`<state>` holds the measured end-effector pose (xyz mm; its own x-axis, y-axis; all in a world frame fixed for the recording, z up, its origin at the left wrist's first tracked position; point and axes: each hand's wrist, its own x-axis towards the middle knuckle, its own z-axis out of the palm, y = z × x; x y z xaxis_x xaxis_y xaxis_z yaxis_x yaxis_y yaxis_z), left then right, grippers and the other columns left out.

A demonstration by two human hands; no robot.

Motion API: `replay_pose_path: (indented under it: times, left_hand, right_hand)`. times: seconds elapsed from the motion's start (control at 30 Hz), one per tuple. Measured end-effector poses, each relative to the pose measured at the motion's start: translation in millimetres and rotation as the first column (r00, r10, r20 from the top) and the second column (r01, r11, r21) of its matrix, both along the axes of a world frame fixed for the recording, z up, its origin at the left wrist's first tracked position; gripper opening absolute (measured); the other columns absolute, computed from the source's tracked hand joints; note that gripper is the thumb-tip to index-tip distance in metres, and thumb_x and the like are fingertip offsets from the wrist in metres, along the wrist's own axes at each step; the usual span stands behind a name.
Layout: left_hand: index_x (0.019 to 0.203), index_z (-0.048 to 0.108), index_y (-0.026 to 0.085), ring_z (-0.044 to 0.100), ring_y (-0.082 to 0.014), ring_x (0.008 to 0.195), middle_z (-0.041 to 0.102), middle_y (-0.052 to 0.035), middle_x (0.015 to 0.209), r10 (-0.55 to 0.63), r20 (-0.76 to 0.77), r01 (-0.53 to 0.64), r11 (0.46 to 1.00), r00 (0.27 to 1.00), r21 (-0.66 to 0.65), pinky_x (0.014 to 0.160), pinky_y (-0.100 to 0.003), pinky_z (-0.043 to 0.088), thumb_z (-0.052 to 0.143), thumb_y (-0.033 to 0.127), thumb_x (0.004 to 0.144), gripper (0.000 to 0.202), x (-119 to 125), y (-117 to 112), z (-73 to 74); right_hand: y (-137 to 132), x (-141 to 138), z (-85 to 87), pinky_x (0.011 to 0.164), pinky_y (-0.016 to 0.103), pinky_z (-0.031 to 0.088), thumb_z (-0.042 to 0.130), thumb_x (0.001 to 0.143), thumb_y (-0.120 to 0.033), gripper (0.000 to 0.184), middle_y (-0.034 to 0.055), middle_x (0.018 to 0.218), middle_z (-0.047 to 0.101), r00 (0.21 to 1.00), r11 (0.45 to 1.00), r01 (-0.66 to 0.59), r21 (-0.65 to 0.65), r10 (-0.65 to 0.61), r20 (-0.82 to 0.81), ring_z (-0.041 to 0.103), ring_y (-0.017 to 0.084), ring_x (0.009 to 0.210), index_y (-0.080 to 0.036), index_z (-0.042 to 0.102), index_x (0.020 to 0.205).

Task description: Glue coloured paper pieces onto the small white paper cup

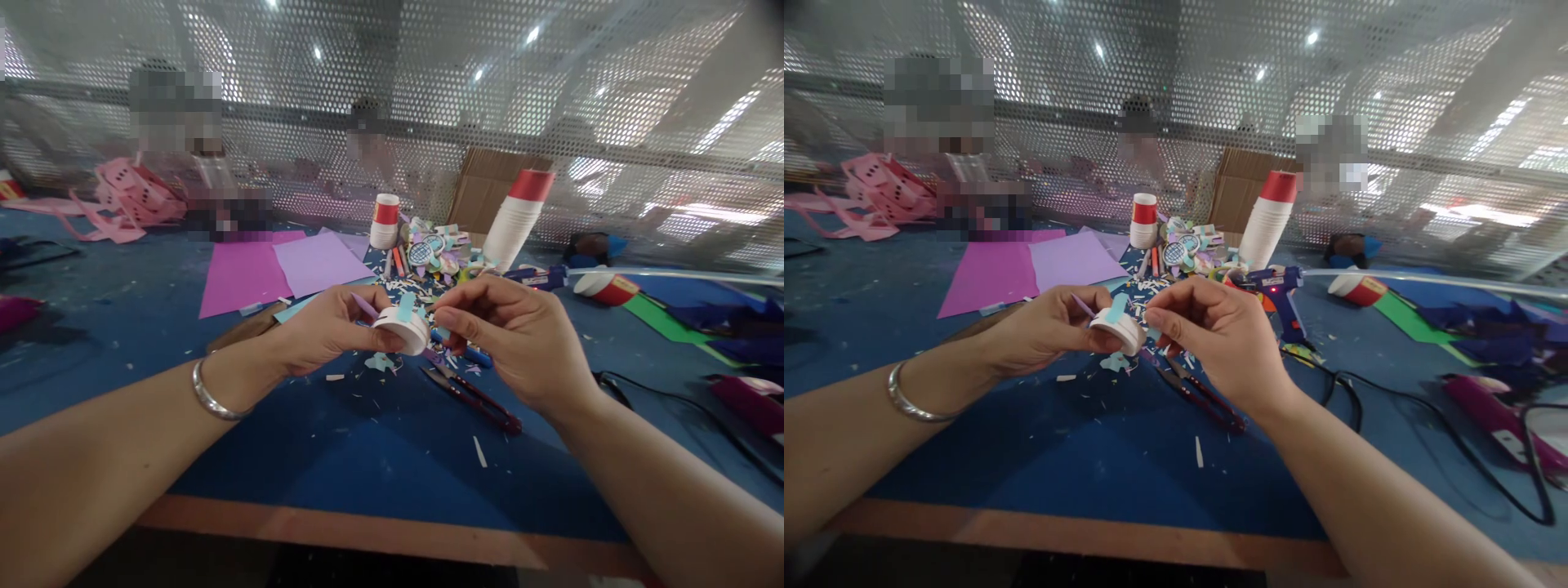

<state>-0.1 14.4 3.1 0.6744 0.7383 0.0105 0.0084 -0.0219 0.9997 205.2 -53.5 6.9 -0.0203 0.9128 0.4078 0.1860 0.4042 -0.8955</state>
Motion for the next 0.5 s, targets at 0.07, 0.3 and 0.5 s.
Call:
replay_pose_path:
  times: [0.07,0.3,0.5]
  left_hand:
    - [0.072,0.061,0.015,0.062,-0.0111,0.070,0.067,0.0014,0.070,-0.001,0.015,0.002,0.999,1.000,-0.036,0.068,-0.026,0.045,0.083,0.016,0.063,0.023,0.3,-0.7,0.6]
    - [0.074,0.062,0.014,0.062,-0.0116,0.070,0.067,0.0008,0.071,0.002,0.032,-0.001,1.000,0.999,-0.025,0.068,-0.026,0.045,0.084,0.017,0.063,0.024,0.4,-0.3,-2.3]
    - [0.071,0.057,0.015,0.062,-0.0108,0.071,0.066,0.0019,0.072,-0.007,0.059,0.007,1.000,0.998,-0.008,0.067,-0.025,0.044,0.083,0.018,0.067,0.026,3.0,-1.2,-8.1]
  right_hand:
    - [0.7,0.5,-1.1,0.050,0.021,0.053,0.081,0.076,-0.030,0.013,-0.0025,0.069,0.067,0.999,1.000,0.006,0.003,-0.006,-0.035,0.061,0.008,0.056,-0.022,0.072,0.080]
    - [0.4,1.4,-0.8,0.057,0.023,0.054,0.082,0.075,-0.029,0.013,-0.0017,0.075,0.069,0.999,1.000,0.014,0.017,-0.013,-0.041,0.062,0.009,0.062,-0.023,0.073,0.082]
    - [-0.9,-0.6,-3.8,0.065,0.025,0.054,0.079,0.079,-0.032,0.012,-0.0004,0.080,0.071,0.998,0.995,0.066,0.079,-0.068,0.018,0.064,0.012,0.071,-0.023,0.072,0.085]
